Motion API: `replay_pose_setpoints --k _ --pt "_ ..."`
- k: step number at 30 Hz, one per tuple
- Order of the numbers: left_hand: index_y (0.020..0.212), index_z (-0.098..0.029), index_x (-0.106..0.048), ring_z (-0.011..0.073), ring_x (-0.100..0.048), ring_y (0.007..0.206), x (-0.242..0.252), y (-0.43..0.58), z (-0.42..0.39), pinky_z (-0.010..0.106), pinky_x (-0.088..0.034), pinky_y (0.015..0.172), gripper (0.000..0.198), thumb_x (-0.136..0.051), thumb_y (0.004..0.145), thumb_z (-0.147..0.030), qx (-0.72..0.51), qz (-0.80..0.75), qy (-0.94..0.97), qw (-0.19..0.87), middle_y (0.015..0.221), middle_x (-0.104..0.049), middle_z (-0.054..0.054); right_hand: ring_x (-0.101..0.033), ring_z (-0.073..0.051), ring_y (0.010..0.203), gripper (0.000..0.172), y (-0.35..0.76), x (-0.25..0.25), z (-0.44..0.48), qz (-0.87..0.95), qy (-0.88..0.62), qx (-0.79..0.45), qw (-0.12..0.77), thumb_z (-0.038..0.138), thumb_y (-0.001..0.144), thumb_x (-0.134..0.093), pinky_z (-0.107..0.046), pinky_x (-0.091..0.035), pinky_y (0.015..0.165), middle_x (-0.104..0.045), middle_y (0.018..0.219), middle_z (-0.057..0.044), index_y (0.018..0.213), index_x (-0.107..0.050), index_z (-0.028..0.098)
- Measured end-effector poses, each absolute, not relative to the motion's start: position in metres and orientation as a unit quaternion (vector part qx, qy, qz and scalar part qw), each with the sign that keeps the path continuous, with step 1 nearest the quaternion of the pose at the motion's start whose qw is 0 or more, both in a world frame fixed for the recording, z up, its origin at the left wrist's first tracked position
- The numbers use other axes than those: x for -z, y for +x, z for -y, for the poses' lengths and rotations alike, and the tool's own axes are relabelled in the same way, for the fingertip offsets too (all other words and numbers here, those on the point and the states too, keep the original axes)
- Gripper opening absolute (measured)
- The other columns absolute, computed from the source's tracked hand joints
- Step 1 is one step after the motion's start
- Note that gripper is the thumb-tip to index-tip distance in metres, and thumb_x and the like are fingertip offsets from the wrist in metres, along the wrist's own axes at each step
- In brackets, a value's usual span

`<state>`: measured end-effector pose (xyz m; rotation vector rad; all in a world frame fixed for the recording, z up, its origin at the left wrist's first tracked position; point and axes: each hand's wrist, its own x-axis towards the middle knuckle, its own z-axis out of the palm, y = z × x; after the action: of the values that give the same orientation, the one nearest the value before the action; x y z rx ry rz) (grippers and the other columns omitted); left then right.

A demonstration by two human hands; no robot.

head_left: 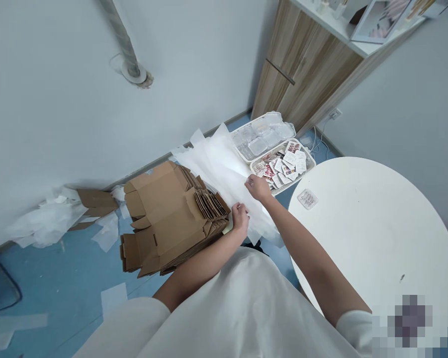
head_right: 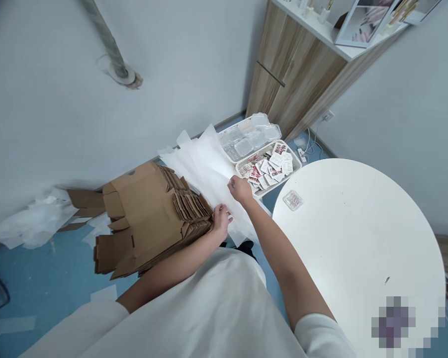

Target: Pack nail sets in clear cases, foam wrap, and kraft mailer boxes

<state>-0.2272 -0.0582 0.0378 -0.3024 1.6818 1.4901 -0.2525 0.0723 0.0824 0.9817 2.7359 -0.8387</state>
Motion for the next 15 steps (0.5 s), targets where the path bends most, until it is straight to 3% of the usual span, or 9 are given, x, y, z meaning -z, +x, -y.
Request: replay_pose_setpoints --k 3,6,10,13,15 --pt "0.127 -0.022 -0.017 0.0205 -0.043 0.118 -0.049 -0.226 0.058 0.031 -0.043 0.088 0.057 -0.046 0.080 -0.038 -0.557 -0.725 -0.068 0.400 0.133 -0.032 0.015 -0.058 -0.022 0.078 0.018 -0.251 -0.097 -0.071 -0.927 0.326 0.181 0.047 0.024 0.080 -0.043 -0.030 -0.040 0.066 -0.063 0.085 -0.009 0.093 -0.054 0.018" --pt "0.133 -0.021 -0.001 0.0225 -0.020 0.131 -0.057 -0.227 0.056 0.034 -0.031 0.101 0.075 -0.048 0.079 -0.041 -0.512 -0.776 0.023 0.368 0.143 -0.012 0.015 -0.058 -0.021 0.078 0.014 -0.245 -0.111 -0.073 -0.937 0.297 0.181 0.024 0.023 0.079 -0.044 -0.029 -0.040 0.065 -0.062 0.086 -0.009 0.088 -0.054 0.018" --pt "0.135 -0.019 0.009 0.0232 0.002 0.134 -0.065 -0.238 0.052 0.036 -0.014 0.109 0.083 -0.045 0.079 -0.049 -0.480 -0.813 0.091 0.318 0.146 0.004 0.012 -0.060 -0.015 0.065 0.016 -0.234 -0.128 -0.079 -0.893 0.292 0.338 -0.055 0.030 0.082 -0.041 -0.028 -0.044 0.063 -0.061 0.082 -0.004 0.088 -0.051 0.019" --pt "0.136 -0.018 0.010 0.0221 0.006 0.134 -0.067 -0.248 0.047 0.036 -0.011 0.109 0.082 -0.039 0.080 -0.054 -0.485 -0.815 0.097 0.303 0.146 0.007 0.011 -0.058 -0.010 0.054 0.024 -0.225 -0.137 -0.084 -0.810 0.319 0.475 -0.128 0.038 0.084 -0.037 -0.024 -0.045 0.051 -0.060 0.093 -0.002 0.097 -0.047 0.021" --pt "0.136 -0.019 0.010 0.0210 0.006 0.134 -0.067 -0.252 0.043 0.036 -0.010 0.109 0.080 -0.033 0.081 -0.057 -0.487 -0.813 0.090 0.306 0.147 0.008 0.010 -0.056 -0.008 0.049 0.026 -0.219 -0.143 -0.087 -0.784 0.313 0.523 -0.119 0.043 0.081 -0.042 -0.022 -0.043 0.045 -0.060 0.094 -0.002 0.095 -0.048 0.021"
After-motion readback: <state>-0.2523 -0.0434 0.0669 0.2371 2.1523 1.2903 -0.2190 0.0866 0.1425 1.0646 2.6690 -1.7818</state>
